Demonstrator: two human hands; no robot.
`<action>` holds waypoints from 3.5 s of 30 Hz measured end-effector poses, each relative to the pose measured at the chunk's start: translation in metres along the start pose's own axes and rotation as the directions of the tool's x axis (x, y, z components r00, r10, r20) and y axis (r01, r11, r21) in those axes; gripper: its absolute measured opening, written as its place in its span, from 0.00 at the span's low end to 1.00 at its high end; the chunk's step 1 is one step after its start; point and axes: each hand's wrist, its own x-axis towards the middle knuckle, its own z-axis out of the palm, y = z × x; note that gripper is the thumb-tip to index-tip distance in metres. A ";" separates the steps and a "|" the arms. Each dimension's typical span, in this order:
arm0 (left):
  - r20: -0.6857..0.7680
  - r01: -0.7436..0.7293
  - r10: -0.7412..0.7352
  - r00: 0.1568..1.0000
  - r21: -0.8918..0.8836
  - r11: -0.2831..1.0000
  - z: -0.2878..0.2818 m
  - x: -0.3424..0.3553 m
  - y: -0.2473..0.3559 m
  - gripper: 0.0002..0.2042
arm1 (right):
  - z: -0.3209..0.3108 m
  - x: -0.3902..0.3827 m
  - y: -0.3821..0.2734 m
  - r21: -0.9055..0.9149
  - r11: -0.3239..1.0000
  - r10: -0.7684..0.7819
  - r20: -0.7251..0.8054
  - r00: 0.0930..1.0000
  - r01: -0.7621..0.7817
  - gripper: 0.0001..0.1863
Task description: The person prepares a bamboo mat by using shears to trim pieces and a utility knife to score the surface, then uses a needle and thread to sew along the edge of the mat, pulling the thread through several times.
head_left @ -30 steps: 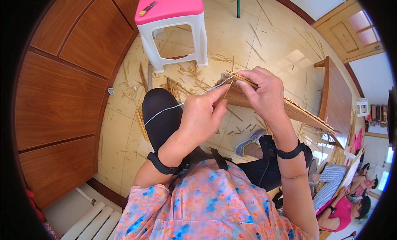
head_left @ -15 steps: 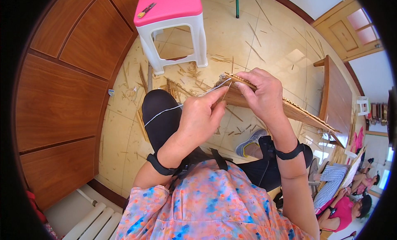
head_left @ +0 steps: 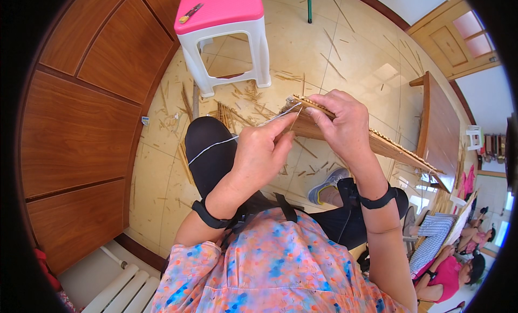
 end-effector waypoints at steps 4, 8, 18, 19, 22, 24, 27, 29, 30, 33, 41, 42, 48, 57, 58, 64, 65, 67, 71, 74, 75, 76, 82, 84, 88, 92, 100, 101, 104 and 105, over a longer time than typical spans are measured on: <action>-0.011 -0.018 0.017 1.000 -0.021 1.000 0.001 -0.001 -0.002 0.14 | 0.000 -0.003 0.000 -0.013 1.000 -0.020 0.014 1.000 0.021 0.11; -0.018 -0.005 0.004 1.000 -0.037 0.999 0.004 -0.005 -0.002 0.14 | -0.001 -0.007 -0.003 -0.013 1.000 -0.024 0.014 1.000 0.025 0.10; 0.052 -0.161 0.164 0.985 -0.058 0.985 -0.001 -0.049 -0.029 0.18 | 0.001 -0.053 -0.023 -0.045 0.986 -0.162 0.016 0.987 0.162 0.15; 0.053 -0.196 0.200 0.978 -0.075 0.978 -0.001 -0.054 -0.032 0.18 | 0.001 -0.057 -0.025 -0.037 0.988 -0.150 0.019 0.988 0.151 0.15; 0.106 -0.170 0.177 0.978 -0.071 0.983 -0.005 -0.067 -0.036 0.18 | 0.001 -0.069 -0.031 -0.020 0.983 -0.181 0.025 0.983 0.181 0.16; 0.115 -0.184 0.190 0.975 -0.064 0.981 -0.005 -0.072 -0.037 0.16 | 0.002 -0.075 -0.035 -0.009 0.986 -0.168 0.018 0.986 0.168 0.17; 0.105 -0.203 0.211 0.972 -0.084 0.976 -0.004 -0.081 -0.042 0.14 | 0.003 -0.084 -0.040 0.000 0.988 -0.151 0.021 0.988 0.151 0.18; 0.113 -0.214 0.223 0.968 -0.091 0.973 -0.004 -0.086 -0.046 0.13 | 0.002 -0.085 -0.043 0.005 0.991 -0.137 0.027 0.990 0.137 0.18; 0.113 -0.234 0.244 0.963 -0.100 0.967 -0.005 -0.087 -0.047 0.13 | 0.000 -0.085 -0.046 0.017 0.994 -0.112 0.058 0.992 0.111 0.18; 0.121 -0.240 0.254 0.960 -0.116 0.964 -0.008 -0.090 -0.045 0.12 | -0.002 -0.087 -0.048 0.040 0.997 -0.072 0.117 0.990 0.068 0.19; 0.143 -0.265 0.281 0.949 -0.116 0.957 -0.012 -0.085 -0.044 0.13 | -0.002 -0.087 -0.046 0.085 0.995 -0.067 0.147 0.987 0.055 0.19; 0.144 -0.271 0.286 0.947 -0.114 0.956 -0.012 -0.085 -0.044 0.13 | -0.002 -0.086 -0.047 0.089 0.995 -0.067 0.143 0.988 0.054 0.18; 0.118 -0.284 0.300 0.947 -0.134 0.949 -0.010 -0.084 -0.046 0.14 | 0.000 -0.087 -0.047 0.093 0.993 -0.080 0.120 0.989 0.069 0.18; 0.127 -0.304 0.321 0.938 -0.138 0.943 -0.010 -0.081 -0.050 0.13 | 0.000 -0.088 -0.048 0.104 0.993 -0.061 0.124 0.990 0.049 0.18; 0.128 -0.304 0.321 0.938 -0.137 0.943 -0.010 -0.081 -0.049 0.13 | 0.000 -0.088 -0.048 0.108 0.994 -0.050 0.131 0.990 0.036 0.18; 0.116 -0.298 0.312 0.943 -0.121 0.947 -0.011 -0.081 -0.049 0.13 | 0.001 -0.089 -0.048 0.117 0.993 -0.037 0.125 0.991 0.023 0.18; 0.133 -0.300 0.315 0.940 -0.121 0.946 -0.012 -0.081 -0.050 0.14 | 0.001 -0.088 -0.048 0.117 0.993 -0.037 0.125 0.991 0.023 0.18; 0.152 -0.301 0.317 0.936 -0.119 0.946 -0.014 -0.079 -0.050 0.15 | 0.001 -0.088 -0.049 0.103 0.995 -0.022 0.130 0.991 0.008 0.17; 0.191 -0.317 0.339 0.921 -0.135 0.939 -0.017 -0.076 -0.051 0.17 | 0.002 -0.089 -0.049 0.089 0.996 -0.003 0.117 0.993 -0.007 0.17; 0.218 -0.324 0.347 0.912 -0.133 0.937 -0.021 -0.075 -0.052 0.18 | 0.001 -0.087 -0.049 0.085 0.996 -0.001 0.125 0.992 -0.010 0.16; 0.230 -0.329 0.352 0.907 -0.132 0.935 -0.021 -0.075 -0.053 0.18 | 0.001 -0.087 -0.049 0.088 0.996 -0.002 0.127 0.992 -0.010 0.16; 0.231 -0.330 0.353 0.907 -0.133 0.935 -0.022 -0.075 -0.053 0.18 | 0.001 -0.087 -0.049 0.090 0.996 -0.003 0.130 0.991 -0.009 0.16; 0.301 -0.289 0.310 0.902 -0.114 0.950 -0.027 -0.072 -0.046 0.19 | 0.002 -0.088 -0.047 0.084 0.996 -0.014 0.130 0.991 0.003 0.16; 0.300 -0.276 0.296 0.907 -0.107 0.955 -0.027 -0.071 -0.043 0.16 | 0.001 -0.088 -0.048 0.087 0.996 -0.012 0.133 0.991 0.001 0.16; 0.310 -0.285 0.300 0.902 -0.092 0.954 -0.031 -0.068 -0.038 0.16 | 0.002 -0.089 -0.048 0.090 0.996 -0.013 0.127 0.992 0.002 0.16; 0.399 -0.284 0.281 0.873 -0.054 0.957 -0.038 -0.066 -0.036 0.21 | -0.001 -0.088 -0.048 0.115 0.993 -0.010 0.158 0.987 -0.008 0.19; 0.421 -0.275 0.259 0.869 -0.024 0.961 -0.037 -0.069 -0.036 0.22 | 0.004 -0.090 -0.045 0.046 0.999 -0.029 0.113 0.993 0.024 0.16; 0.411 -0.286 0.264 0.873 -0.008 0.958 -0.037 -0.068 -0.035 0.22 | 0.004 -0.090 -0.045 0.046 0.999 -0.029 0.113 0.993 0.024 0.16; 0.376 -0.318 0.288 0.881 0.017 0.948 -0.034 -0.068 -0.034 0.21 | 0.004 -0.089 -0.045 0.051 0.998 -0.029 0.108 0.994 0.023 0.16; 0.350 -0.338 0.307 0.885 0.028 0.941 -0.033 -0.068 -0.035 0.20 | 0.001 -0.089 -0.045 0.060 0.998 -0.033 0.122 0.992 0.026 0.18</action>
